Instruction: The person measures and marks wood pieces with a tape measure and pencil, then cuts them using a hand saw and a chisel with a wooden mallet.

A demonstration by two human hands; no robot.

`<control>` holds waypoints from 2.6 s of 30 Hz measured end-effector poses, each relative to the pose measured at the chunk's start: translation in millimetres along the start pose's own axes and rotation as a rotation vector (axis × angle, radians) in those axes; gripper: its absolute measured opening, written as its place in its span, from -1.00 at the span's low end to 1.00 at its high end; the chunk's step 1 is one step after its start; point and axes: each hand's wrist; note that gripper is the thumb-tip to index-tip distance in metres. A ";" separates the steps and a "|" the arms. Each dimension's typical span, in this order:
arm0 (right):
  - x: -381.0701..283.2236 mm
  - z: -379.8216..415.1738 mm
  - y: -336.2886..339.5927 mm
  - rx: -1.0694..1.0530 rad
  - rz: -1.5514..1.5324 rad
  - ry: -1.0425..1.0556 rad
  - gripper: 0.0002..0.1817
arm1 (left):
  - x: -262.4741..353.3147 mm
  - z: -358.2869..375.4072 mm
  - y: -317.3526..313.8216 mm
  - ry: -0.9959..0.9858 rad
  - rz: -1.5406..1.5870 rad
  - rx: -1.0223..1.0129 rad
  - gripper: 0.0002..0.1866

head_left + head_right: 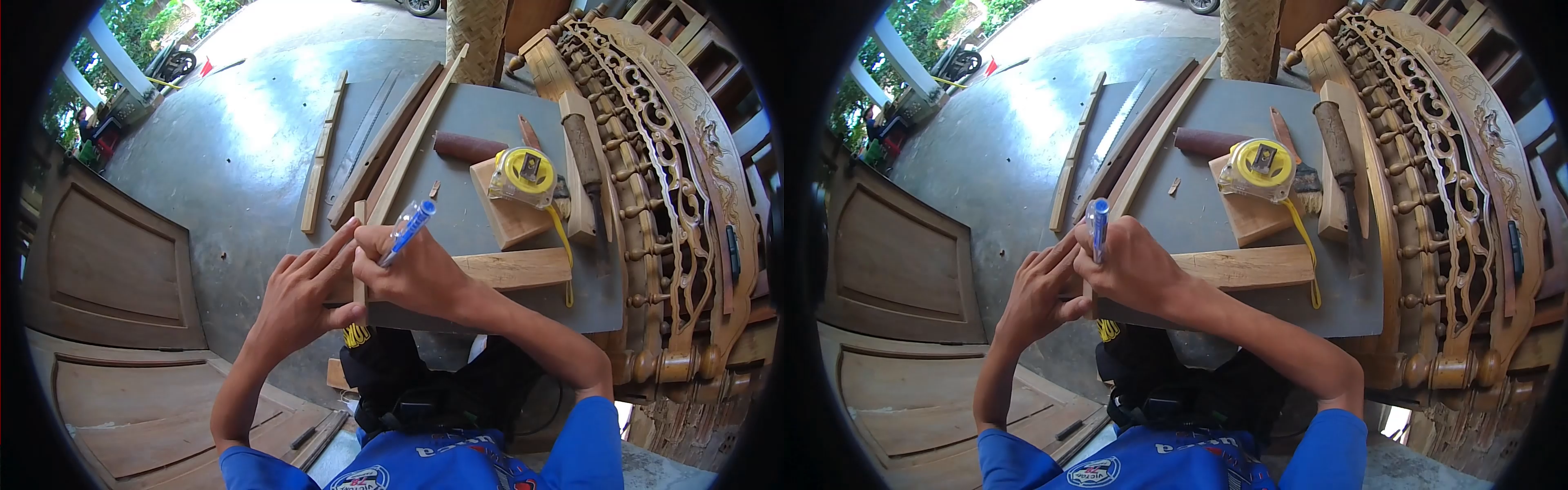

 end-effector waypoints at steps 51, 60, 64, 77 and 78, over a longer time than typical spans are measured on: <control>32.5 52.7 73.9 0.237 0.264 -0.002 -0.84 | 66.1 -56.6 -38.2 -0.139 0.036 0.010 -0.16; 29.2 54.9 76.4 0.180 0.270 -0.017 -0.86 | 69.7 -58.6 -38.3 -0.110 0.100 0.013 -0.17; 34.3 56.1 72.5 0.201 0.348 0.065 -0.86 | 70.6 -57.5 -38.6 -0.099 0.103 0.022 -0.16; 43.4 60.3 59.6 0.170 0.208 0.049 -0.77 | 71.9 -58.1 -39.5 -0.101 0.060 0.064 -0.16; 41.0 61.1 62.1 0.138 0.172 0.049 -0.76 | 72.1 -58.4 -39.9 -0.103 0.064 0.069 -0.16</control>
Point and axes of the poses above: each hand's wrist, its own z-axis away from the middle knuckle, its own y-axis out of the back of the hand, x = y × z, and after that the axes turned 13 degrees about z, right-handed
